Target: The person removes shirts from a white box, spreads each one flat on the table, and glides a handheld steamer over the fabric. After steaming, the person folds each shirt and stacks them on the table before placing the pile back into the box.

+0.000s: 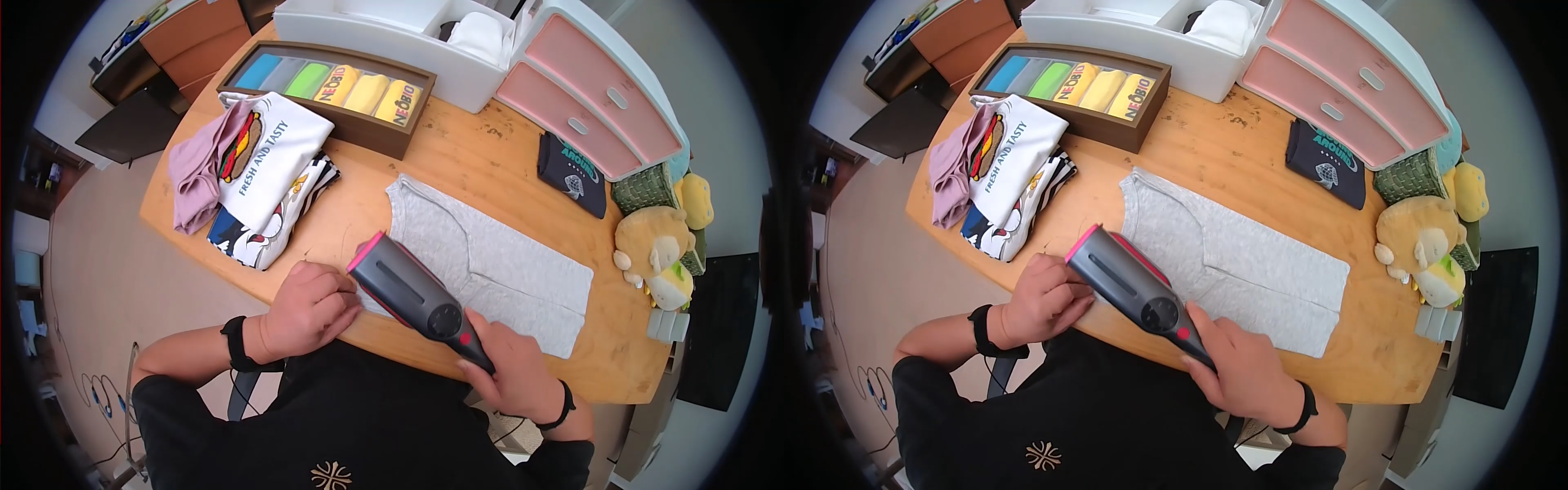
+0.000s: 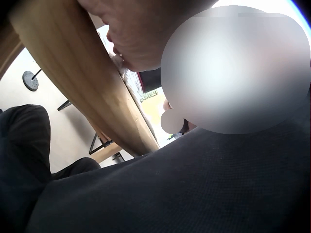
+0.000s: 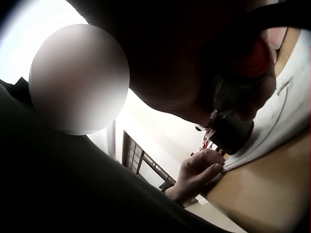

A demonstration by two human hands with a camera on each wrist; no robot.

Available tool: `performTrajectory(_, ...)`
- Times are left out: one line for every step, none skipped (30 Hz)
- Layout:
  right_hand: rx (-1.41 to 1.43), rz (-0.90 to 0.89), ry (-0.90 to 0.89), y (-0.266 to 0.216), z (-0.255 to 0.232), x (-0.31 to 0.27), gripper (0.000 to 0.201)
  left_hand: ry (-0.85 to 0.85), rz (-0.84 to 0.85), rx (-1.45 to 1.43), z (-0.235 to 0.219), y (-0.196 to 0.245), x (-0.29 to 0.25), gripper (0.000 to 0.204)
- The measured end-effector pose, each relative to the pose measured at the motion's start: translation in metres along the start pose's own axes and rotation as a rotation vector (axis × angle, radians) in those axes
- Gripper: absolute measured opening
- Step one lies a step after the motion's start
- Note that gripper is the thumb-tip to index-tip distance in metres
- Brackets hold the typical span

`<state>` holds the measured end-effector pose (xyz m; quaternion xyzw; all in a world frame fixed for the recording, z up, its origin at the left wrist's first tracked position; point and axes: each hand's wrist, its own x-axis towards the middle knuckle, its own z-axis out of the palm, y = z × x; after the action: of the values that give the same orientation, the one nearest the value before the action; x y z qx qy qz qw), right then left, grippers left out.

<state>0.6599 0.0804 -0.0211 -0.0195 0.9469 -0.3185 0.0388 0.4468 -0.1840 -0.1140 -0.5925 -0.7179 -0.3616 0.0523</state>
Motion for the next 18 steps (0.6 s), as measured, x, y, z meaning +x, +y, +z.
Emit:
performTrajectory(-0.004, -0.001, -0.007, 0.000, 0.002, -0.001, 0.074, -0.005, -0.019, 0.006, 0.000, 0.000, -0.001, 0.023)
performTrajectory(-0.007, 0.003, -0.011, -0.001, 0.006, -0.002, 0.074, -0.013, -0.034, 0.009, -0.001, 0.000, -0.003, 0.023)
performTrajectory(-0.010, 0.010, -0.010, -0.002, 0.010, -0.003, 0.074, -0.023, -0.044, 0.011, -0.001, 0.000, -0.002, 0.024)
performTrajectory(-0.023, 0.013, 0.016, -0.003, 0.014, -0.001, 0.074, -0.023, -0.063, 0.000, -0.001, 0.000, -0.001, 0.024)
performTrajectory(-0.037, 0.012, 0.040, -0.003, 0.017, 0.002, 0.074, -0.020, -0.084, -0.009, 0.000, 0.000, -0.001, 0.024)
performTrajectory(-0.050, 0.010, 0.064, -0.003, 0.018, 0.004, 0.074, -0.018, -0.106, -0.017, 0.000, 0.002, -0.001, 0.025)
performTrajectory(-0.036, 0.006, 0.064, -0.001, 0.018, 0.005, 0.074, -0.024, -0.132, -0.026, 0.000, 0.004, 0.000, 0.025)
performTrajectory(-0.022, 0.001, 0.067, 0.000, 0.017, 0.006, 0.074, -0.029, -0.156, -0.032, -0.001, 0.007, 0.003, 0.024)
performTrajectory(-0.010, -0.006, 0.069, 0.001, 0.016, 0.007, 0.074, -0.032, -0.180, -0.037, -0.002, 0.009, 0.005, 0.024)
performTrajectory(0.005, -0.009, 0.079, 0.001, 0.014, 0.004, 0.074, -0.042, -0.173, -0.042, -0.003, 0.009, 0.008, 0.023)
performTrajectory(0.022, -0.013, 0.082, 0.001, 0.013, -0.002, 0.074, -0.050, -0.170, -0.048, -0.003, 0.010, 0.010, 0.023)
performTrajectory(0.040, -0.014, 0.083, 0.000, 0.012, -0.008, 0.074, -0.061, -0.170, -0.056, -0.003, 0.010, 0.009, 0.023)
performTrajectory(0.035, -0.014, 0.077, -0.001, 0.011, -0.011, 0.074, -0.076, -0.196, -0.060, -0.003, 0.011, 0.009, 0.022)
performTrajectory(0.030, -0.011, 0.074, -0.002, 0.010, -0.014, 0.074, -0.094, -0.219, -0.066, -0.003, 0.012, 0.009, 0.022)
performTrajectory(0.026, -0.005, 0.073, -0.003, 0.010, -0.017, 0.074, -0.114, -0.239, -0.073, -0.003, 0.013, 0.010, 0.021)
performTrajectory(0.007, 0.015, 0.069, -0.004, 0.012, -0.017, 0.074, -0.117, -0.253, -0.085, -0.001, 0.012, 0.010, 0.021)
performTrajectory(-0.013, 0.034, 0.066, -0.004, 0.015, -0.014, 0.074, -0.118, -0.265, -0.096, 0.002, 0.010, 0.009, 0.021)
performTrajectory(-0.034, 0.050, 0.062, -0.004, 0.017, -0.011, 0.074, -0.117, -0.279, -0.105, 0.003, 0.009, 0.010, 0.021)
